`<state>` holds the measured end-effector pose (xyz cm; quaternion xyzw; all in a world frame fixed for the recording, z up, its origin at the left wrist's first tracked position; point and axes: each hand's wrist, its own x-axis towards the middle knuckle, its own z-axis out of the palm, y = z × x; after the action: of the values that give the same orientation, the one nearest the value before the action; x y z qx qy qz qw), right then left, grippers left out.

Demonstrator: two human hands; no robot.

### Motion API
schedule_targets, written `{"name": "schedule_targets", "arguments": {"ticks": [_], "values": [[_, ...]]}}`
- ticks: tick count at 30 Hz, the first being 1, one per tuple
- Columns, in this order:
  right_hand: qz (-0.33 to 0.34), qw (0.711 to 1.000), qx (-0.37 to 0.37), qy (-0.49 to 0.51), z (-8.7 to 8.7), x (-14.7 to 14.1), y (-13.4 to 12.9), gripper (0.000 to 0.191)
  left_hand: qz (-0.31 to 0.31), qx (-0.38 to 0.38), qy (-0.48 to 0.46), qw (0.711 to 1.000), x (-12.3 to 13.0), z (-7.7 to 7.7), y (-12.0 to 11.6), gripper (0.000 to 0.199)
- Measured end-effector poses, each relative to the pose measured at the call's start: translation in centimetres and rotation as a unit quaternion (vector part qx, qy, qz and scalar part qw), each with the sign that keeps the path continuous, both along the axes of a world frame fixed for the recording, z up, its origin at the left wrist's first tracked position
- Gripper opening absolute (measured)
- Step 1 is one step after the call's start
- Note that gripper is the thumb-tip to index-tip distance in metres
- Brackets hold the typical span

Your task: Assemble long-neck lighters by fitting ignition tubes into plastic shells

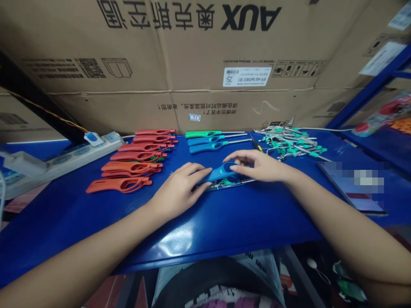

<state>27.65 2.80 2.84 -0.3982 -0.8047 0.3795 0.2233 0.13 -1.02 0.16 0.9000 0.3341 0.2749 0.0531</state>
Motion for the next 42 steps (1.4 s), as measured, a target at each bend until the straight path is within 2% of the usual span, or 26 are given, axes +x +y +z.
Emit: {"name": "schedule_targets", "arguments": {"ticks": [4, 10, 21, 32, 42], "values": [[0.061, 0.993, 0.069, -0.069, 0.15, 0.33, -0.18, 0.046, -0.016, -0.014, 0.037, 0.999, 0.08, 0.27, -0.35, 0.034], [0.097, 0.984, 0.126, -0.078, -0.17, 0.19, -0.34, 0.036, -0.025, -0.024, 0.075, 0.997, 0.15, 0.33, -0.38, 0.034], [0.120, 0.977, 0.126, -0.124, -0.62, 0.09, -0.25, 0.035, -0.024, -0.032, 0.105, 0.994, 0.14, 0.34, -0.23, 0.032], [0.123, 0.973, 0.143, -0.133, -0.57, -0.12, -0.58, 0.032, -0.011, -0.069, 0.091, 0.993, 0.01, 0.44, -0.21, 0.032], [0.128, 0.969, 0.150, -0.148, -0.68, -0.28, -0.40, 0.035, -0.008, -0.073, 0.082, 0.994, 0.06, 0.29, -0.15, 0.032]]}}
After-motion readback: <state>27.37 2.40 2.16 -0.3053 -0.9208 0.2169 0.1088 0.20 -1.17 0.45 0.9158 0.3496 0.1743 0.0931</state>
